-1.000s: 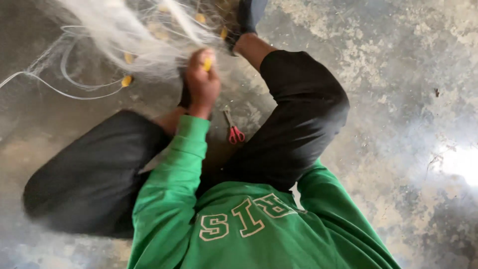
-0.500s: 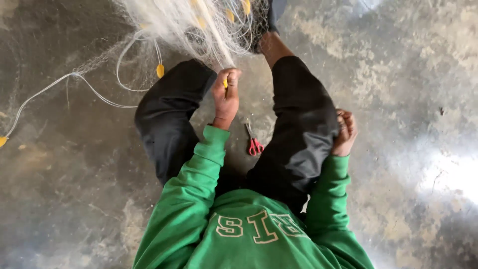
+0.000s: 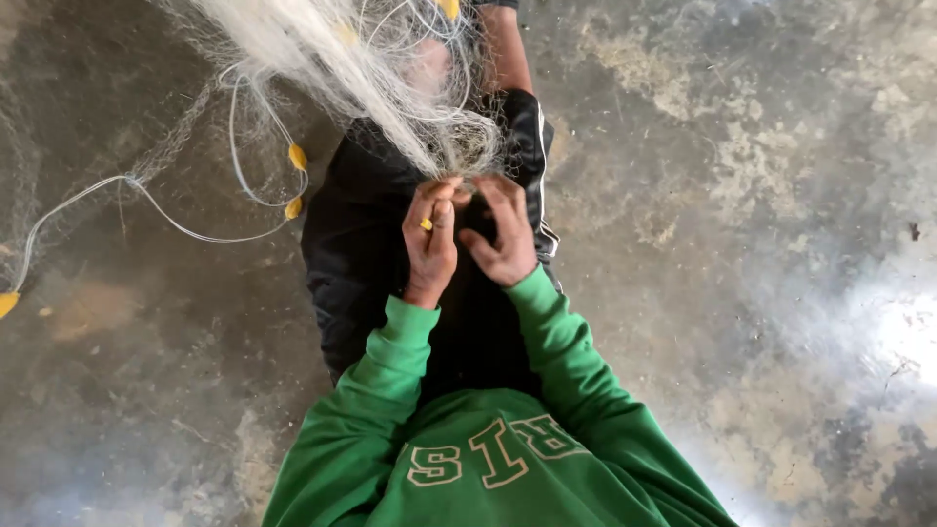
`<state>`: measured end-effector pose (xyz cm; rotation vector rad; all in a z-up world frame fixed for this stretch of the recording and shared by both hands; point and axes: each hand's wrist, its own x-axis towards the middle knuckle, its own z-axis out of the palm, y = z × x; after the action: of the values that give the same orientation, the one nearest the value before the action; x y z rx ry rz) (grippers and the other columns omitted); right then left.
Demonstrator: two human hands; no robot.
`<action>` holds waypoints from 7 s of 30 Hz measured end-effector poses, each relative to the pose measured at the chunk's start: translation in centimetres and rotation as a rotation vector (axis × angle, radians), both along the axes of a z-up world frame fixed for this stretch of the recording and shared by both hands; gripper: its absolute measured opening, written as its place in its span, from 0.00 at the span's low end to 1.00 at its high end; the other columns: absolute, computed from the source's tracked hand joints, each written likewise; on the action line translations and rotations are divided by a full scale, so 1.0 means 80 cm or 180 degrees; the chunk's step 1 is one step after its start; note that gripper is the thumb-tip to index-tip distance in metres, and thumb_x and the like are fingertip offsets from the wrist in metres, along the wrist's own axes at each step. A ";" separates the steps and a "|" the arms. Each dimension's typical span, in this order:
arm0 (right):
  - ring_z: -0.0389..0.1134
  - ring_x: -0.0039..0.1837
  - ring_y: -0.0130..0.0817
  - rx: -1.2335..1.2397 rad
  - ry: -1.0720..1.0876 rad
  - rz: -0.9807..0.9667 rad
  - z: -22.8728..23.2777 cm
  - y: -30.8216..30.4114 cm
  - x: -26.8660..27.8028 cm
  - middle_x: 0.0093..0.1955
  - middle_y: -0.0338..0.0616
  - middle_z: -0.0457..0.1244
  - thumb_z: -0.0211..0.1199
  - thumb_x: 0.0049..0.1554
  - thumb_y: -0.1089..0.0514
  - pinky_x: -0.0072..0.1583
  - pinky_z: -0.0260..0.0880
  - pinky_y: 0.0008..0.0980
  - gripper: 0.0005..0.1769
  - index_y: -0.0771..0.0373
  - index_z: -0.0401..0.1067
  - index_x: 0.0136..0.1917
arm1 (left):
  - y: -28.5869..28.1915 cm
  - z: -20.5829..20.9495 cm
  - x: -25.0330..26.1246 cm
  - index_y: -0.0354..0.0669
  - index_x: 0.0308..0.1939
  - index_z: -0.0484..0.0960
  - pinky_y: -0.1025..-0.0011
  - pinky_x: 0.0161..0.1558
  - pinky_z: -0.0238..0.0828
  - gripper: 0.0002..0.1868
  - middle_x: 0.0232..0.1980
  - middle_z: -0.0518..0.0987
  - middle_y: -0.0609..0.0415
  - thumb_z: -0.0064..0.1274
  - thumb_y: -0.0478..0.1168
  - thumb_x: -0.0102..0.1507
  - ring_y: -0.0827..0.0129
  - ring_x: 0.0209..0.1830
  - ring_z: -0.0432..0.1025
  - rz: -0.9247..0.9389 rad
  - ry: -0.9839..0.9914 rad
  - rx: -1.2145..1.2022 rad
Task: The person repairs a fishing net by cutting sections of the net with scissors while holding the net and a stick, then spreading and shifting the net by hand.
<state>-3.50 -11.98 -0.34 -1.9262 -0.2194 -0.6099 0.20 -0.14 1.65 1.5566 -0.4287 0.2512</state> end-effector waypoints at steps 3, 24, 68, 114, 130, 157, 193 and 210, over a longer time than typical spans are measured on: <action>0.54 0.60 0.52 -0.0104 0.0202 0.0090 -0.024 0.004 0.020 0.56 0.55 0.51 0.64 0.43 0.65 0.55 0.62 0.40 0.33 0.66 0.58 0.62 | -0.013 0.002 -0.001 0.37 0.36 0.75 0.68 0.48 0.65 0.11 0.40 0.74 0.48 0.36 0.37 0.63 0.60 0.42 0.70 -0.0032 0.0001 -0.0339; 0.65 0.25 0.42 0.3385 0.0382 -0.1158 -0.079 -0.061 0.042 0.18 0.45 0.52 0.55 0.53 0.62 0.31 0.71 0.35 0.06 0.69 0.65 0.39 | 0.069 -0.013 0.038 0.38 0.37 0.73 0.61 0.48 0.63 0.08 0.43 0.71 0.49 0.39 0.37 0.62 0.55 0.45 0.67 0.1274 -0.0920 0.0769; 0.62 0.33 0.33 0.3014 0.0136 -0.1989 0.025 -0.232 0.039 0.35 0.40 0.59 0.59 0.52 0.52 0.37 0.72 0.34 0.08 0.56 0.67 0.43 | 0.003 -0.038 -0.098 0.44 0.43 0.71 0.53 0.50 0.64 0.10 0.29 0.76 0.50 0.38 0.41 0.63 0.55 0.41 0.73 -0.1127 0.2713 -0.3679; 0.64 0.34 0.37 0.3024 0.0636 -0.2808 -0.062 -0.295 -0.088 0.33 0.40 0.60 0.61 0.49 0.63 0.42 0.73 0.51 0.04 0.57 0.71 0.40 | 0.061 -0.080 -0.056 0.46 0.40 0.70 0.90 0.09 0.43 0.08 0.29 0.76 0.45 0.40 0.44 0.63 0.58 0.33 0.75 -0.0286 0.3072 -0.2425; 0.63 0.31 0.36 0.3228 0.1651 -0.2674 -0.109 -0.284 -0.098 0.32 0.38 0.57 0.55 0.52 0.54 0.34 0.72 0.35 0.12 0.58 0.67 0.49 | 0.051 -0.118 -0.135 0.48 0.39 0.74 0.92 0.12 0.50 0.06 0.39 0.78 0.46 0.45 0.41 0.59 0.59 0.42 0.74 -0.0854 0.4118 -0.2397; 0.59 0.30 0.34 0.4584 0.1497 -0.0710 -0.045 -0.165 -0.116 0.25 0.37 0.51 0.44 0.56 0.43 0.31 0.65 0.34 0.22 0.56 0.55 0.26 | 0.010 -0.059 -0.085 0.43 0.33 0.70 0.91 0.12 0.49 0.01 0.42 0.77 0.48 0.45 0.35 0.59 0.64 0.39 0.74 -0.0739 0.3560 -0.2661; 0.68 0.37 0.44 0.3242 0.2805 -0.0320 -0.057 -0.090 -0.109 0.39 0.54 0.63 0.52 0.50 0.39 0.31 0.70 0.35 0.27 0.67 0.65 0.46 | -0.009 -0.046 -0.103 0.39 0.26 0.72 0.91 0.10 0.43 0.04 0.32 0.76 0.40 0.47 0.29 0.56 0.76 0.19 0.69 -0.0380 0.2369 -0.1734; 0.53 0.26 0.29 0.5283 0.1376 0.0233 -0.107 -0.145 -0.048 0.21 0.34 0.45 0.42 0.56 0.45 0.40 0.72 0.44 0.19 0.59 0.65 0.36 | 0.073 -0.056 -0.139 0.31 0.52 0.68 0.55 0.63 0.38 0.29 0.50 0.66 0.27 0.43 0.55 0.60 0.48 0.55 0.61 -0.1318 0.3048 0.0861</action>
<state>-7.35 -23.58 -8.86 -0.3792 0.4075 -0.1285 -10.88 5.67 -2.83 1.6124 -0.0079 -0.8784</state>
